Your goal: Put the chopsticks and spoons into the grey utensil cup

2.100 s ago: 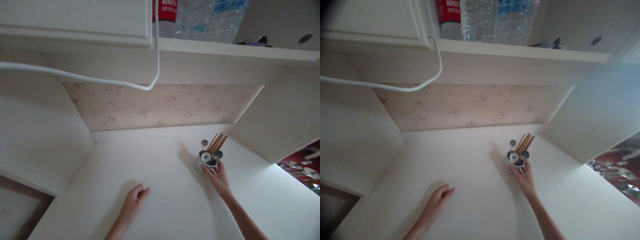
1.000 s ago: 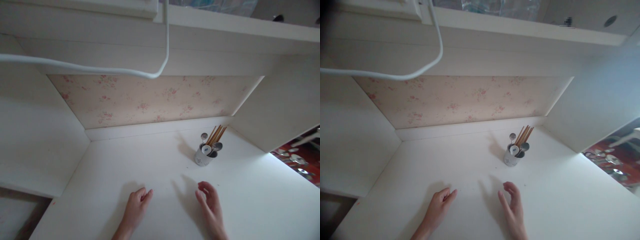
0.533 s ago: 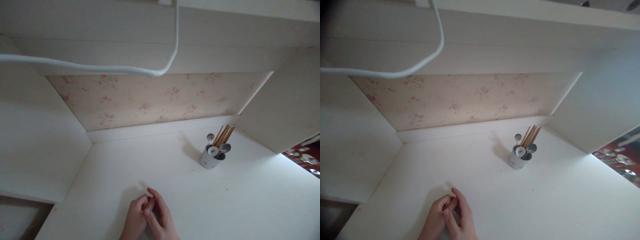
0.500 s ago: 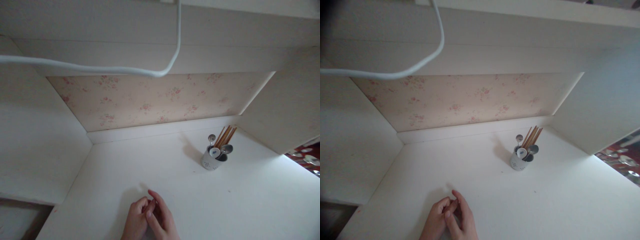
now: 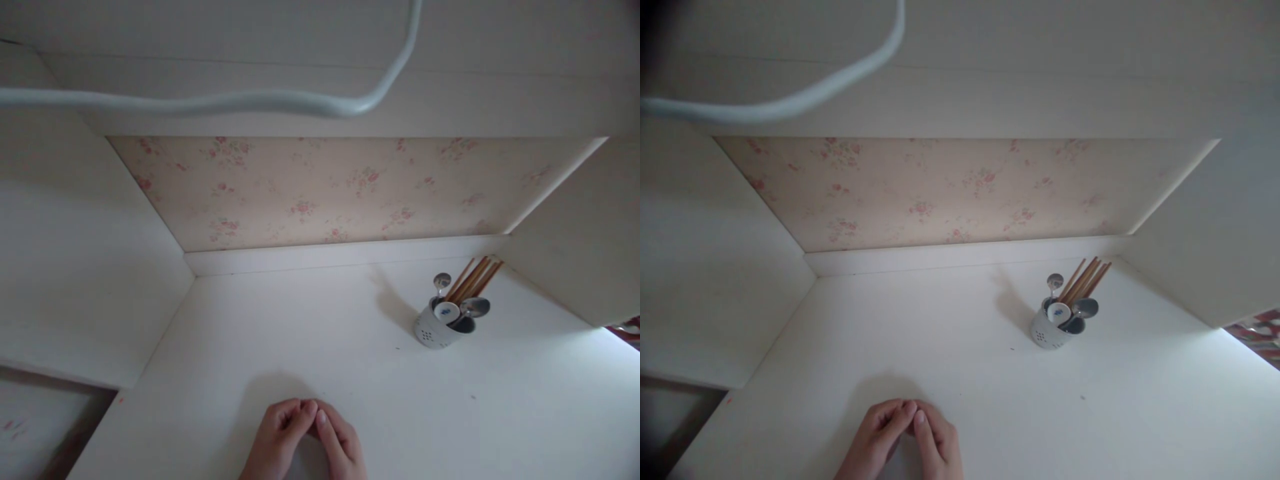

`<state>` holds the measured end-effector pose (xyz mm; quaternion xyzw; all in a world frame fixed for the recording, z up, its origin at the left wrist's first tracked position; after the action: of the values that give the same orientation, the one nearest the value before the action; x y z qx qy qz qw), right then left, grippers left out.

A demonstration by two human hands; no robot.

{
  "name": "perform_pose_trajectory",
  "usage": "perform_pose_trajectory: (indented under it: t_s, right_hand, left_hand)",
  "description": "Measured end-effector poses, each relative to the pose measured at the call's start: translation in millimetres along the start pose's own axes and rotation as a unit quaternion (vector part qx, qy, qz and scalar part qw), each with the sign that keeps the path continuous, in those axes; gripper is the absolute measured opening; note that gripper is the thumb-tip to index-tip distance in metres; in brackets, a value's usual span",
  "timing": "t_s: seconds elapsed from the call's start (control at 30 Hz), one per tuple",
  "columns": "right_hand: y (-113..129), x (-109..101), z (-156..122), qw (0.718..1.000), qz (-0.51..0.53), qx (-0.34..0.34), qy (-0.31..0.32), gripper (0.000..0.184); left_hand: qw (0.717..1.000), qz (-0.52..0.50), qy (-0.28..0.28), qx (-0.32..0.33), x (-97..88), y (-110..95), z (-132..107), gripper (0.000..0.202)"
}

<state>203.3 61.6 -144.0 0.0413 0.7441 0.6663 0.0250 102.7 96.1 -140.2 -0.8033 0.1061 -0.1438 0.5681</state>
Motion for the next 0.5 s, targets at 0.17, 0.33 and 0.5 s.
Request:
perform_pose_trajectory:
  t_s: [0.17,0.33,0.5]
  right_hand:
    - [12,4,7,0.999,-0.015,-0.008,0.038,0.042]
    - [16,7,8,0.999,-0.002,-0.02,0.043,0.04]
    - [7,7,9,0.997,0.033,-0.041,0.06,0.039]
  left_hand:
    - [1.0,0.028,-0.011,0.006,-0.4,-1,0,0.036]
    - [0.995,0.081,-0.017,0.052,5.0,-8,-6,0.039]
    - [0.99,0.109,0.011,0.093,14.5,-15,-11,0.046]
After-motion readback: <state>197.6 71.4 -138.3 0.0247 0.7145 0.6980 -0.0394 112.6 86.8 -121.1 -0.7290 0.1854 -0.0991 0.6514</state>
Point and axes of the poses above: each hand's wrist, its own z-axis towards the middle knuckle, its own x-axis out of the palm, y = z × x, the point moved 7 cm from there along z, towards the middle knuckle, and after that the axes turned 10 degrees about -z, right-handed, at the moved point
